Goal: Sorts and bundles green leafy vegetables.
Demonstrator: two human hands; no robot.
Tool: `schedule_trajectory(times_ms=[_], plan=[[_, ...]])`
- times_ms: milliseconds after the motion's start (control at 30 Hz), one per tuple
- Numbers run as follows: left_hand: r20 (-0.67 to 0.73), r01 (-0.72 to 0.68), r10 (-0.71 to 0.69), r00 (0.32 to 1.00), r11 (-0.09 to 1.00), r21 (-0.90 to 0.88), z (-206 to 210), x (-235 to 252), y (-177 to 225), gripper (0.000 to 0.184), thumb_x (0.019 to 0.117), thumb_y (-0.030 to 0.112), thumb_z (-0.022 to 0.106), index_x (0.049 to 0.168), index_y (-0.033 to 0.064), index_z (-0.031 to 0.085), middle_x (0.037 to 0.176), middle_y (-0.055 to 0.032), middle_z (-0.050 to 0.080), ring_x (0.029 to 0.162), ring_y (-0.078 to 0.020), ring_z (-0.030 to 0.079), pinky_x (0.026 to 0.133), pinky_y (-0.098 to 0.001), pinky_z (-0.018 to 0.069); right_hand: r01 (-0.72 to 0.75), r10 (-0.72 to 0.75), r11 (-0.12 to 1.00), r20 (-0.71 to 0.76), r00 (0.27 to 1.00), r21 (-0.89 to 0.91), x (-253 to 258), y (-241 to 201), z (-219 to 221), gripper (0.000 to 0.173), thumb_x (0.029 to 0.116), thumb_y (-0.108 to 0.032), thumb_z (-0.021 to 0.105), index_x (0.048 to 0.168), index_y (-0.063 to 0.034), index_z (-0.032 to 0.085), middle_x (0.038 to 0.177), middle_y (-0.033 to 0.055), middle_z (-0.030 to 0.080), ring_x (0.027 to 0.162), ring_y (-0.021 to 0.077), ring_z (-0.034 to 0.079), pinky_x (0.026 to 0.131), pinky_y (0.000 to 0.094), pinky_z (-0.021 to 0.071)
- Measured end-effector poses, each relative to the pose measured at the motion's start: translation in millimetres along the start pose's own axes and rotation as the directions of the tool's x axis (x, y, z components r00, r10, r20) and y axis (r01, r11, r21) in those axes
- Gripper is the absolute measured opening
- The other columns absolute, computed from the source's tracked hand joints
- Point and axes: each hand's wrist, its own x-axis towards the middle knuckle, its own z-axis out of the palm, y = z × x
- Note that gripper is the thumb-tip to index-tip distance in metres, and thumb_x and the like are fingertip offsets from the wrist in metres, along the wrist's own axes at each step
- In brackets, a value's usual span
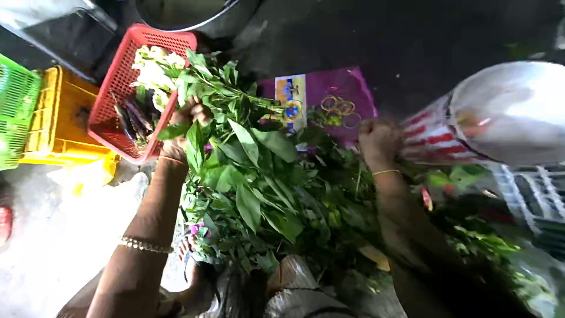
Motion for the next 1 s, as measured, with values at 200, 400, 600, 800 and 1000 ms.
schedule_trajectory(times_ms=[200, 400, 600, 800, 1000], plan=[[-0.052, 0.034, -0.020, 0.998, 0.961, 0.273, -25, -37, -3, 0.026, 0.1121, 0.026, 0.032, 0.103, 0.0160, 0.054, 0.073, 0.0086, 0.050, 0.057, 0.0033, 0.049, 0.054, -0.0087, 0.0430, -0.229, 0.229, 0.973, 0.032, 0.973, -0.008, 32, -13, 16, 0.041, 0.1057, -0.031, 0.053, 0.126, 0.0019, 0.066, 0.133, 0.0348, 0.058, 0.121, 0.0557, 0.057, 0.094, 0.0738, 0.0443], [-0.338, 0.212, -0.018, 0.941, 0.809, 0.548, 21, -22, 30, 0.037, 0.1133, 0.030, 0.025, 0.091, 0.0207, 0.053, 0.057, 0.0112, 0.045, 0.044, 0.0010, 0.042, 0.044, -0.0139, 0.0399, -0.164, 0.190, 0.943, -0.064, 0.980, 0.289, 16, 6, -5, 0.038, 0.1028, -0.032, 0.060, 0.120, -0.0003, 0.072, 0.123, 0.0294, 0.067, 0.119, 0.0497, 0.061, 0.101, 0.0704, 0.0416], [-0.151, 0.235, -0.221, 0.964, 0.429, 0.872, 80, -41, 9, 0.037, 0.1122, 0.033, 0.030, 0.102, 0.0146, 0.060, 0.054, 0.0108, 0.038, 0.040, 0.0003, 0.031, 0.037, -0.0157, 0.0288, -0.091, 0.176, 0.542, -0.007, 0.984, 0.835, -39, -34, -42, 0.034, 0.0991, -0.026, 0.067, 0.122, -0.0017, 0.063, 0.109, 0.0038, 0.066, 0.083, 0.0085, 0.065, 0.076, 0.0296, 0.0581], [0.014, 0.229, -0.389, 0.921, 0.570, 0.789, 93, -56, -11, 0.077, 0.0996, 0.074, 0.004, 0.092, 0.0182, 0.056, 0.051, 0.0061, 0.041, 0.039, -0.0038, 0.036, 0.037, -0.0183, 0.0326, 0.092, -0.001, 0.880, -0.191, 0.982, 0.467, -100, -95, -82, 0.052, 0.1006, -0.026, 0.065, 0.146, -0.0047, 0.050, 0.113, 0.0234, 0.069, 0.096, 0.0366, 0.069, 0.085, 0.0589, 0.0556], [0.214, 0.167, -0.426, 0.879, 0.696, 0.698, 107, -58, -17, 0.095, 0.0892, 0.087, 0.003, 0.113, 0.0139, 0.058, 0.056, 0.0034, 0.047, 0.041, -0.0058, 0.042, 0.039, -0.0203, 0.0388, 0.010, -0.056, 0.582, 0.028, 0.998, 0.813, -157, -166, -145, 0.061, 0.1020, -0.008, 0.058, 0.157, -0.0147, 0.032, 0.099, 0.0119, 0.070, 0.075, 0.0201, 0.069, 0.063, 0.0342, 0.0585]])
